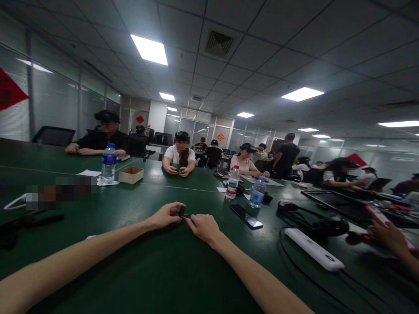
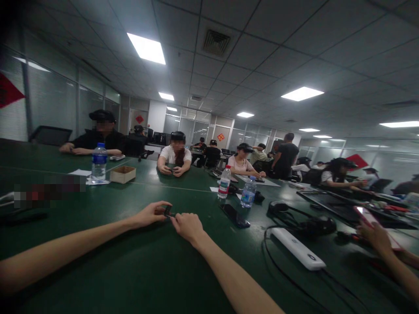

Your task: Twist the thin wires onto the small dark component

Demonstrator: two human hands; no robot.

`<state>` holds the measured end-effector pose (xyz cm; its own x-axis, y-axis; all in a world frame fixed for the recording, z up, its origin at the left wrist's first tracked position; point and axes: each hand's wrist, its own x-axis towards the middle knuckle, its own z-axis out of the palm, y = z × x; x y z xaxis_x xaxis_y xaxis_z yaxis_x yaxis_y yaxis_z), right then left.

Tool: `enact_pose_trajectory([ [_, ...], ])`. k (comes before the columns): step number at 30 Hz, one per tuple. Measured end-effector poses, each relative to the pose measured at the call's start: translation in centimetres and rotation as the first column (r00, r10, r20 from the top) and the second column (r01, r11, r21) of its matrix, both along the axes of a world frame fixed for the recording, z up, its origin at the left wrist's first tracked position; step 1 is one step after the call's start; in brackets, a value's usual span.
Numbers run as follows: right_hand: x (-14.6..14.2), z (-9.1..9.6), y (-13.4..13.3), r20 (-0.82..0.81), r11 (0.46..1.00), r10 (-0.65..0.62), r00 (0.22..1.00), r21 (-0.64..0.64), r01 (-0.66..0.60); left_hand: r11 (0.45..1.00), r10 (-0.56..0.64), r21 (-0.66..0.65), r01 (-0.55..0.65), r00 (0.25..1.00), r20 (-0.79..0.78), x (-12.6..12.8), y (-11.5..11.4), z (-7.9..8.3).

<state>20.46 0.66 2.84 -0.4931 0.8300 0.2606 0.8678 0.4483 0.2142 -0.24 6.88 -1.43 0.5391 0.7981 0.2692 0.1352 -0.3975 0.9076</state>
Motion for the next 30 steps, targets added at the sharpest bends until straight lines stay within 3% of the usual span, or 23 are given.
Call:
enact_pose_trajectory([
  [8, 0.1, 0.1, -0.3, 0.01, 0.999, 0.025, 1.0, 0.028, -0.025, 0.996, 0.056, 0.067, -0.055, 0.998, -0.009, -0.1, 0.5, -0.6],
  [14, 0.0, 0.0, -0.3, 0.007, 1.0, 0.0, 1.0, 0.029, 0.0, 0.96, 0.194, 0.227, -0.166, 0.975, -0.109, -0.1, -0.3, 0.0],
  [19, -0.1, 0.1, -0.5, 0.009, 0.999, 0.003, 1.0, 0.035, -0.004, 0.895, 0.366, 0.348, -0.279, 0.905, -0.216, 0.0, -1.0, 0.7],
  [30, -0.4, -0.2, -0.6, -0.04, 0.997, -0.058, 0.997, 0.047, 0.06, 0.889, 0.399, 0.314, -0.333, 0.899, -0.178, -0.1, -0.3, 0.6],
])
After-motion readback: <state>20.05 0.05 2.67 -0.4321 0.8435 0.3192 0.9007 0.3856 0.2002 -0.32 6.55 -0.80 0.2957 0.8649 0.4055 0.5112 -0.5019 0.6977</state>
